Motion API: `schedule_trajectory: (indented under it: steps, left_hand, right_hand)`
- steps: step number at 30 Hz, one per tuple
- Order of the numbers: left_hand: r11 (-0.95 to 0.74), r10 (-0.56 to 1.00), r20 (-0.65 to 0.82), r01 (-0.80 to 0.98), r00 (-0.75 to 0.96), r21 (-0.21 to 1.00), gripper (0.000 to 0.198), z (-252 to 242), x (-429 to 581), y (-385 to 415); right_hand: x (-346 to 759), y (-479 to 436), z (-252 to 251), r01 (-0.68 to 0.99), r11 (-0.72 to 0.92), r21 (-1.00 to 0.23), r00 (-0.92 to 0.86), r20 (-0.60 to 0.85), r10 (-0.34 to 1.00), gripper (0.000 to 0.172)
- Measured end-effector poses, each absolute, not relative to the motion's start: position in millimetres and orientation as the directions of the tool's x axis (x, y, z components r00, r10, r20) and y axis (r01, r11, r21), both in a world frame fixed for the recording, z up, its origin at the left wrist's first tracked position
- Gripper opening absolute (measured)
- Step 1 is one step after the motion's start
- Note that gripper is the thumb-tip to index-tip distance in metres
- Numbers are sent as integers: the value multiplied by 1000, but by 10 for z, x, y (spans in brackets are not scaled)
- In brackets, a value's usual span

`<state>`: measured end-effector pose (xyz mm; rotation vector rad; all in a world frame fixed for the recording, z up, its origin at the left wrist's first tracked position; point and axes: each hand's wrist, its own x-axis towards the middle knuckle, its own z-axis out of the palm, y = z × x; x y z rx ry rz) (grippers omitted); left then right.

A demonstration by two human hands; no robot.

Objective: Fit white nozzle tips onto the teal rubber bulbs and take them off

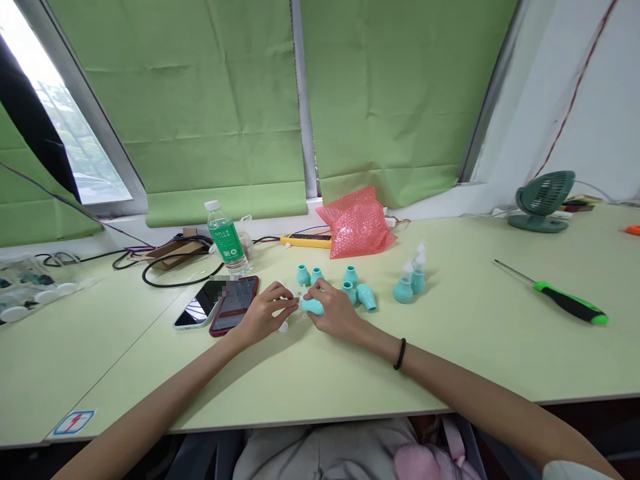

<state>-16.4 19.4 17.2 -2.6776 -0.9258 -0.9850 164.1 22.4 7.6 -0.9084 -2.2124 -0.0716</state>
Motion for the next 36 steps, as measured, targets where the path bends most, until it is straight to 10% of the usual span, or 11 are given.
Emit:
schedule_trajectory:
  steps: [13,24,36]
  left_hand:
    - [-770,464,645,637,608,-46,17,172,-120,167]
    - [-678,724,529,595,442,430,15,173,-95,113]
    - [-640,767,564,419,305,644,16,157,-83,140]
  right_hand:
    - [1659,219,113,639,752,-162,-497,659,565,14]
    - [1691,253,37,682,728,75,-583,656,479,24]
    - [1694,270,-10,657,725,207,-630,678,378,29]
